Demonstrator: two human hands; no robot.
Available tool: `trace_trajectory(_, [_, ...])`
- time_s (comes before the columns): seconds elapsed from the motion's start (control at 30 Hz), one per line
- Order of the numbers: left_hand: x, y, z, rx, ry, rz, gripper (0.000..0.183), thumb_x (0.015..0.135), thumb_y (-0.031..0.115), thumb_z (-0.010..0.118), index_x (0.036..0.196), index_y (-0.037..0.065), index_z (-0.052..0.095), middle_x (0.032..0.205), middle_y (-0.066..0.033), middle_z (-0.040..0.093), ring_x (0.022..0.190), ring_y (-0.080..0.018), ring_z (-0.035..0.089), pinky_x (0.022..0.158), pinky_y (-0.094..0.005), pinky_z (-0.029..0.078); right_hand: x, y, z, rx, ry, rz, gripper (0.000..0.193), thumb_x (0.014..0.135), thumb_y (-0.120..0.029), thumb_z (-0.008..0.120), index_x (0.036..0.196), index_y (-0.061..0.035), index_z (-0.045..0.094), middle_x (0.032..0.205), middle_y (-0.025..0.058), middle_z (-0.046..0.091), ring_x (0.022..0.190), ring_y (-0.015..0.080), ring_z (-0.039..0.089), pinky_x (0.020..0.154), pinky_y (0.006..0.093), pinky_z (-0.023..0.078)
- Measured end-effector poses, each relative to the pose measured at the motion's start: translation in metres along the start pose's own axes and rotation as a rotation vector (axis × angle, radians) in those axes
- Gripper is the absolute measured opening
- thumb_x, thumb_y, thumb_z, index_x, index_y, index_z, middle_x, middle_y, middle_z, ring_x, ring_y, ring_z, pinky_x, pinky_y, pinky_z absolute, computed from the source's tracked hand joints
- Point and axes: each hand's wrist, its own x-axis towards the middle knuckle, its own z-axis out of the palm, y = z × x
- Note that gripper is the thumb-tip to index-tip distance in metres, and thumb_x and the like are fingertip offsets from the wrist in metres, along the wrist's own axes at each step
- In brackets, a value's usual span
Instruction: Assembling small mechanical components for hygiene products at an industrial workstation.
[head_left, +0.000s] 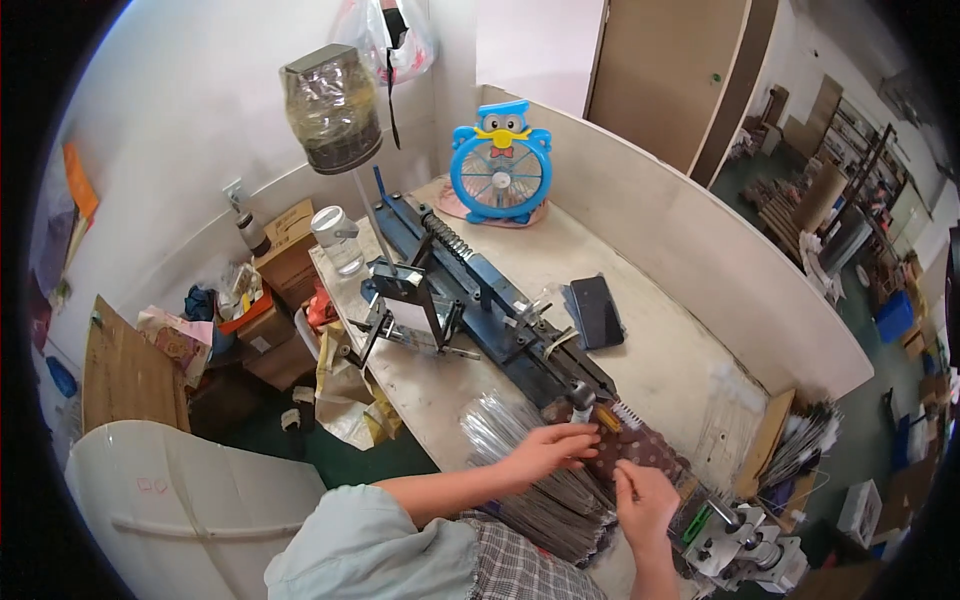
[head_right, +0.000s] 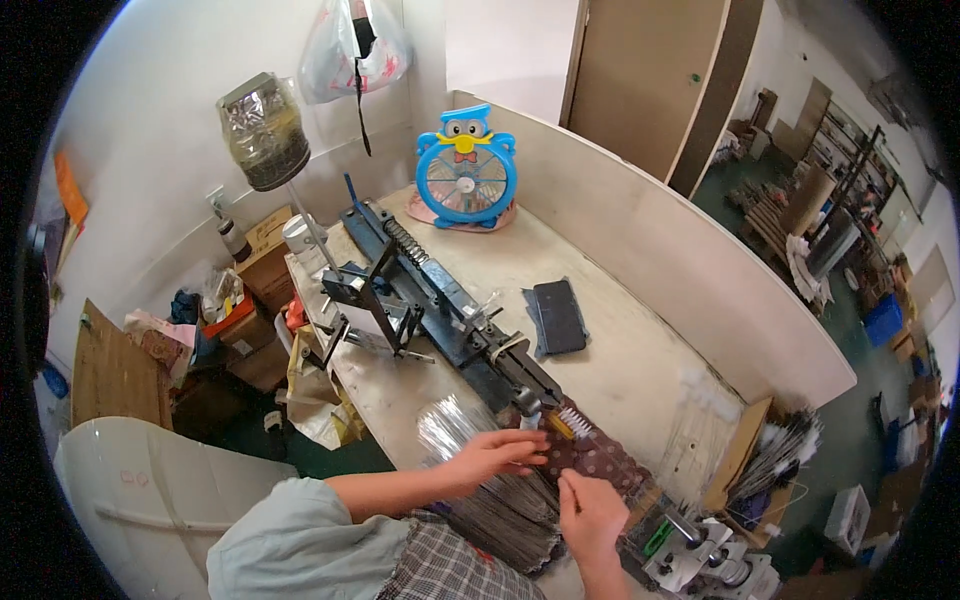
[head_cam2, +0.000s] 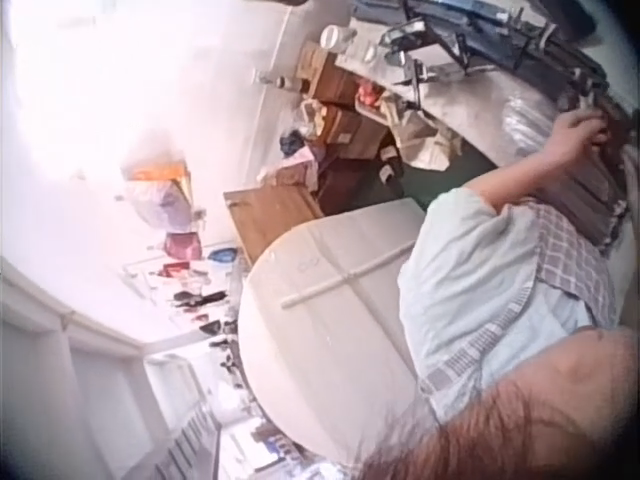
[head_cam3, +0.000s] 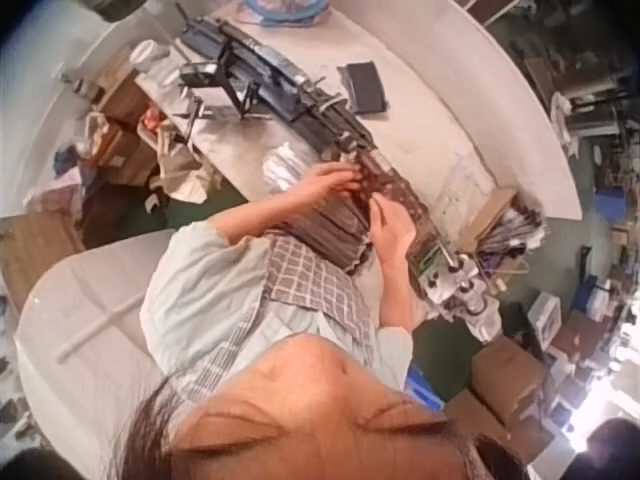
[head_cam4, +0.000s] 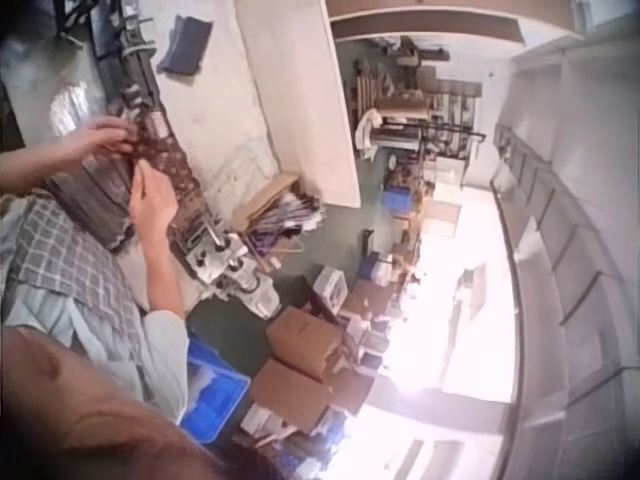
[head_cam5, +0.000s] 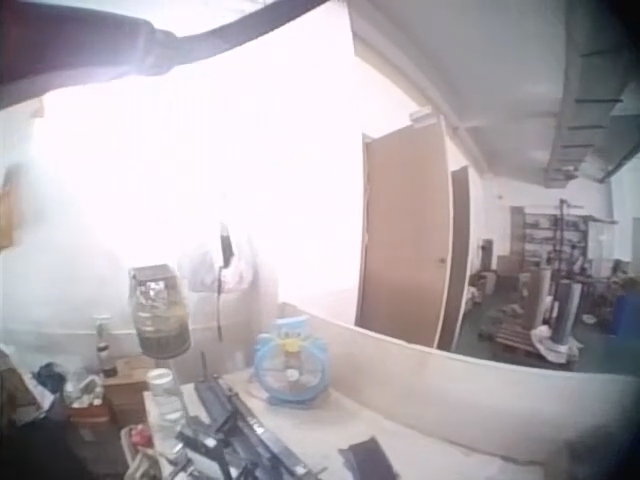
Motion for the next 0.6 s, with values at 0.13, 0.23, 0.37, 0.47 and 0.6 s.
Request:
trace_trajectory(0.13, [-0.034,0.020,-0.087,0.755,0.400,0.450,0.026,0.087,0.021,0.058,0.104,0.002,0.064,0.103,-0.0102,0.065,0.097,-0.0198,0.061,0.083,-0.0306,0.047,-0.026,0.024,0.021,0.072,-0.084,0.154,0.010,0.075,-0.008,0.068,0.084,-0.0031,0.067,0.074,0.0108,0.064,0.065,0.0248,0.061,0.061,0.0317,0.048])
trace_trajectory(0.23, [-0.050,0.024,-0.167,1.402,0.660,0.585,0.050,0.075,0.032,0.069,0.118,0.009,0.057,0.128,-0.0198,0.049,0.118,-0.0353,0.047,0.096,-0.0436,0.039,-0.036,0.032,0.026,0.119,-0.116,0.378,0.010,0.075,-0.009,0.067,0.084,-0.0033,0.068,0.072,0.0096,0.064,0.065,0.0229,0.061,0.062,0.0312,0.048])
trace_trajectory(0.37, [-0.060,0.023,-0.235,1.631,0.810,0.374,0.098,0.056,0.065,0.070,0.133,0.013,0.042,0.139,-0.0311,0.026,0.132,-0.0460,0.020,0.110,-0.0475,0.018,-0.042,0.043,0.038,0.029,-0.141,0.458,0.012,0.075,-0.014,0.067,0.083,-0.0054,0.070,0.073,0.0078,0.065,0.065,0.0195,0.061,0.061,0.0302,0.048])
trace_trajectory(0.47, [-0.048,0.049,-0.230,1.665,0.679,0.331,0.099,0.056,0.066,0.069,0.134,0.012,0.042,0.139,-0.0298,0.028,0.132,-0.0442,0.021,0.110,-0.0489,0.016,-0.043,0.047,0.046,-0.081,-0.135,0.419,0.013,0.076,-0.010,0.067,0.085,-0.0020,0.070,0.071,0.0073,0.067,0.062,0.0139,0.063,0.060,0.0255,0.048])
trace_trajectory(0.6, [-0.023,0.053,-0.225,1.779,0.460,0.409,0.070,0.064,0.061,0.067,0.121,0.022,0.057,0.136,-0.0180,0.040,0.131,-0.0365,0.029,0.108,-0.0572,0.011,-0.039,0.047,0.049,-0.082,-0.160,0.520,0.012,0.078,-0.010,0.066,0.085,-0.0012,0.069,0.070,0.0070,0.067,0.061,0.0139,0.064,0.059,0.0262,0.049])
